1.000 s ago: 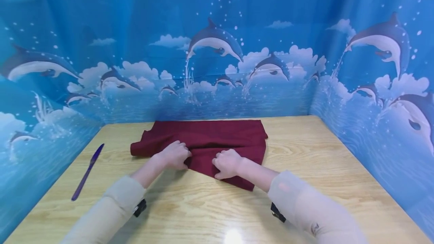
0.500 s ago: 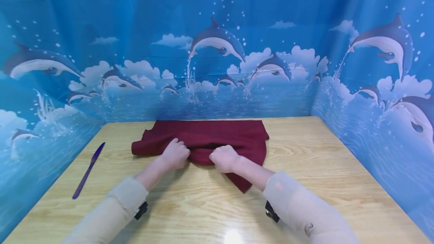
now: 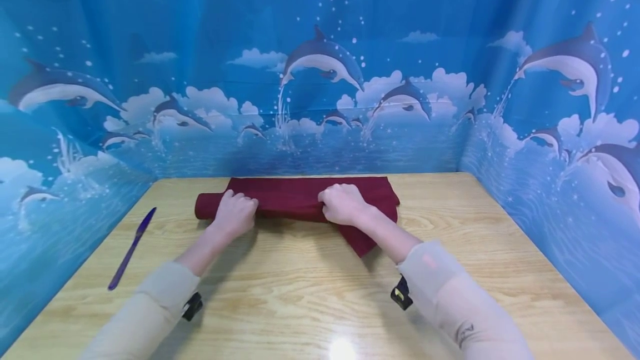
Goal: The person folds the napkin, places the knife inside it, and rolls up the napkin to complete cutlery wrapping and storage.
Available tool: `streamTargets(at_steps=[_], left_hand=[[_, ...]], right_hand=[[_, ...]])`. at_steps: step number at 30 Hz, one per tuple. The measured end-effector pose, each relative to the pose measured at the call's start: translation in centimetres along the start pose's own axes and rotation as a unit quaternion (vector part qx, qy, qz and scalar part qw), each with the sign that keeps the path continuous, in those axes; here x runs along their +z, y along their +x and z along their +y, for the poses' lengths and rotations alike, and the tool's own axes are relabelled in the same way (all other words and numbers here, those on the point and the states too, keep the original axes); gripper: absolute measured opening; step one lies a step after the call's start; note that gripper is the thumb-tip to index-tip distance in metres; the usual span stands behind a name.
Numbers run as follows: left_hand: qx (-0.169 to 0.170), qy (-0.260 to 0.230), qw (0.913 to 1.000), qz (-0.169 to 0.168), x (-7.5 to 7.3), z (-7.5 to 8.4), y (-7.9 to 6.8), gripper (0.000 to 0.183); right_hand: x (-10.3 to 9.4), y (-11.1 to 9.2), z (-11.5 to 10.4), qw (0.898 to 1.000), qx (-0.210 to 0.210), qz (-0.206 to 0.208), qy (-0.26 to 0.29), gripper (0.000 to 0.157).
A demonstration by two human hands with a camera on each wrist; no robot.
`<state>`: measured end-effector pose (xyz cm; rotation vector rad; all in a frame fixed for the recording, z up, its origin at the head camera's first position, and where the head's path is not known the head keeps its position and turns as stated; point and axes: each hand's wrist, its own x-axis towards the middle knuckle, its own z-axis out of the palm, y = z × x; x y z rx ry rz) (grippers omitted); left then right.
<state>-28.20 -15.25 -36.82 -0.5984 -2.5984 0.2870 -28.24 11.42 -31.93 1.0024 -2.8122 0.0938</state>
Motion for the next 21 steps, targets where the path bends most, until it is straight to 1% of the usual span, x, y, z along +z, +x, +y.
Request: streamTargets(at_steps=[2, 5, 7, 10, 13, 14, 16, 18, 19, 21], left_hand=[[-0.011, 0.000, 0.9999, -0.003, 0.0, -0.6, -0.2, 0.012], [-0.026, -0.001, 0.9997, -0.001, 0.0, -1.5, -0.5, 0.010], [-0.034, -0.006, 0.9993, 0.014, 0.0, -2.0, -0.7, 0.011], [-0.035, -0.004, 0.9973, 0.065, -0.3, -2.6, -0.9, 0.018], [-0.025, -0.006, 0.9906, 0.134, -1.0, -3.1, -0.9, 0.022], [-0.023, -0.008, 0.9881, 0.152, -1.3, -3.2, -0.8, 0.023], [-0.025, -0.015, 0.9852, 0.169, -2.1, -3.4, -0.6, 0.023], [-0.031, -0.018, 0.9863, 0.161, -3.1, -3.5, -0.3, 0.023], [-0.035, -0.022, 0.9882, 0.147, -3.7, -3.5, -0.2, 0.023], [-0.039, -0.030, 0.9929, 0.108, -4.8, -3.6, -0.2, 0.023]], right_hand=[[-0.4, 0.0, 0.1, 1.000, -0.002, 0.005, 0.010, 0.018], [-1.1, 0.1, 0.1, 1.000, -0.004, 0.014, 0.005, 0.019], [-1.4, 0.1, 0.1, 1.000, -0.009, 0.020, -0.006, 0.019], [-1.7, 0.0, 0.3, 1.000, -0.007, 0.019, -0.016, 0.019], [-1.9, -0.4, 0.6, 1.000, 0.001, 0.019, -0.020, 0.019], [-2.0, -0.5, 0.7, 1.000, 0.003, 0.018, -0.018, 0.019], [-2.1, -0.7, 0.9, 1.000, 0.005, 0.020, -0.016, 0.019], [-2.2, -0.9, 1.1, 1.000, 0.003, 0.022, -0.011, 0.018], [-2.3, -1.0, 1.1, 1.000, 0.000, 0.024, -0.008, 0.018], [-2.5, -1.3, 1.3, 1.000, -0.008, 0.024, -0.002, 0.018]])
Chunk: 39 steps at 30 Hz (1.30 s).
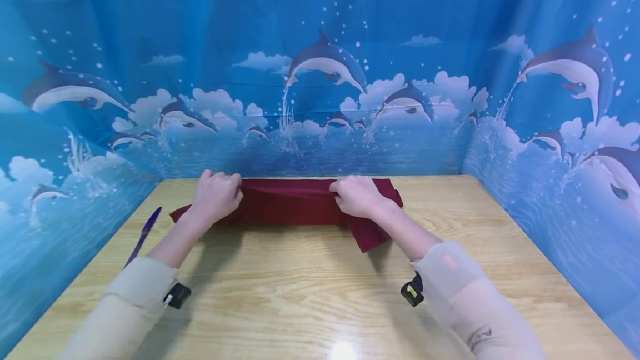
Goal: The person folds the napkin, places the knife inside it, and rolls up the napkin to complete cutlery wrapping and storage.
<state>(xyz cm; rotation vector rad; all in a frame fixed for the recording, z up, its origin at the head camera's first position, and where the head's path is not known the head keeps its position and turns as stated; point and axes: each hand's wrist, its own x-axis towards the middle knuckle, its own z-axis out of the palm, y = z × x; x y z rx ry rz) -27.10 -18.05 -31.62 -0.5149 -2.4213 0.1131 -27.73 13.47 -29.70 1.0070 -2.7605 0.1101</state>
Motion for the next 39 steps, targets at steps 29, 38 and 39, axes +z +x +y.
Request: streamTargets(at_steps=[29, 38, 39], left_hand=[[0.143, -0.130, 0.9330, -0.304, -0.5, 3.9, -5.5, 0.016], [0.138, -0.073, 0.9318, -0.328, 1.2, 4.9, -6.6, 0.014], [0.135, -0.070, 0.9332, -0.325, 1.3, 4.9, -6.6, 0.013]], right_hand=[[4.3, -5.7, -0.1, 0.985, -0.082, -0.149, -0.021, 0.021], [6.7, -6.1, -0.2, 0.981, -0.037, -0.187, -0.047, 0.033], [6.8, -6.1, -0.2, 0.981, -0.035, -0.185, -0.045, 0.032]])
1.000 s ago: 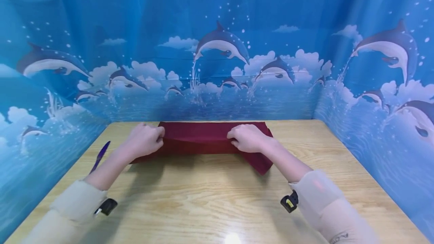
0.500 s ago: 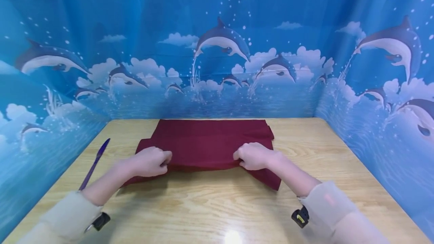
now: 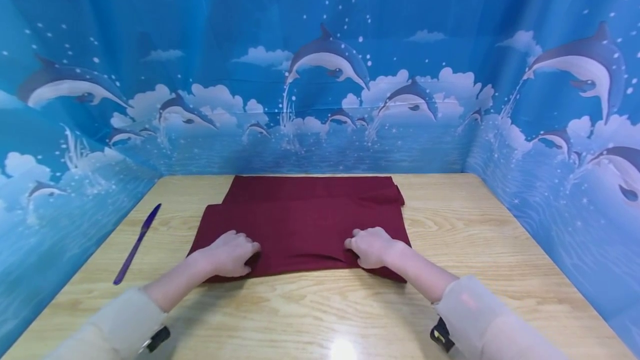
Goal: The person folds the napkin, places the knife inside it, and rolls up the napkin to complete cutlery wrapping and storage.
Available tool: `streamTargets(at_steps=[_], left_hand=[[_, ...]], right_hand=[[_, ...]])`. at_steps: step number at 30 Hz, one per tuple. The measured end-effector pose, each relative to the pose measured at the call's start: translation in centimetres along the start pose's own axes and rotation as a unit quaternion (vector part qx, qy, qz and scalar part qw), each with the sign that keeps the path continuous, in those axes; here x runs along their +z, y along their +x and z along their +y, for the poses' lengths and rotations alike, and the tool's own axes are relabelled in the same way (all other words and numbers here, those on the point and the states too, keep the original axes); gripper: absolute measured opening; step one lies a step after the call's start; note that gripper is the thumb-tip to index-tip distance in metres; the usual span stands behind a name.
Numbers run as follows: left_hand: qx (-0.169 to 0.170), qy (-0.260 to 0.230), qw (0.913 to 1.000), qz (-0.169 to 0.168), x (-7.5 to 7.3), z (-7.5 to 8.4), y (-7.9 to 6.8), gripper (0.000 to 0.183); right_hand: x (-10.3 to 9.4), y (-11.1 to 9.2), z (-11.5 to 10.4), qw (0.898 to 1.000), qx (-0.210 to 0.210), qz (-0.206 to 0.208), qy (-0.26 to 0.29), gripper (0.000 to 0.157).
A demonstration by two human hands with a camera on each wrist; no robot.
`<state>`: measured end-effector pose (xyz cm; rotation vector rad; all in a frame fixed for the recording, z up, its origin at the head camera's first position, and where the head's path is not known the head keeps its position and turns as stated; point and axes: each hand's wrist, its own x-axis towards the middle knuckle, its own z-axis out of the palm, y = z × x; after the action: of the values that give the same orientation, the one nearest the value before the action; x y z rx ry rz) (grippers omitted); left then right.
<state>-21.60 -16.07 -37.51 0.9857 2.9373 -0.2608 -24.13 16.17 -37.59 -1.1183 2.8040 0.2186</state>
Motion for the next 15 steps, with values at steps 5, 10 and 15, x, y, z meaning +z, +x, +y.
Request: streamTargets(at_steps=[5, 10, 15], left_hand=[[0.003, 0.003, 0.9998, 0.019, 0.1, 0.0, 0.3, 0.009], [0.016, -0.009, 0.9996, 0.023, -0.1, 0.1, 0.9, 0.012], [0.012, -0.016, 0.9995, 0.026, 0.1, 0.0, 1.7, 0.012]], right_hand=[[0.2, 0.1, 0.1, 1.000, 0.008, 0.019, 0.000, 0.031], [0.5, 0.2, 0.5, 0.999, 0.018, 0.029, 0.000, 0.031], [0.7, 0.5, 1.2, 0.999, 0.029, 0.033, -0.005, 0.030]])
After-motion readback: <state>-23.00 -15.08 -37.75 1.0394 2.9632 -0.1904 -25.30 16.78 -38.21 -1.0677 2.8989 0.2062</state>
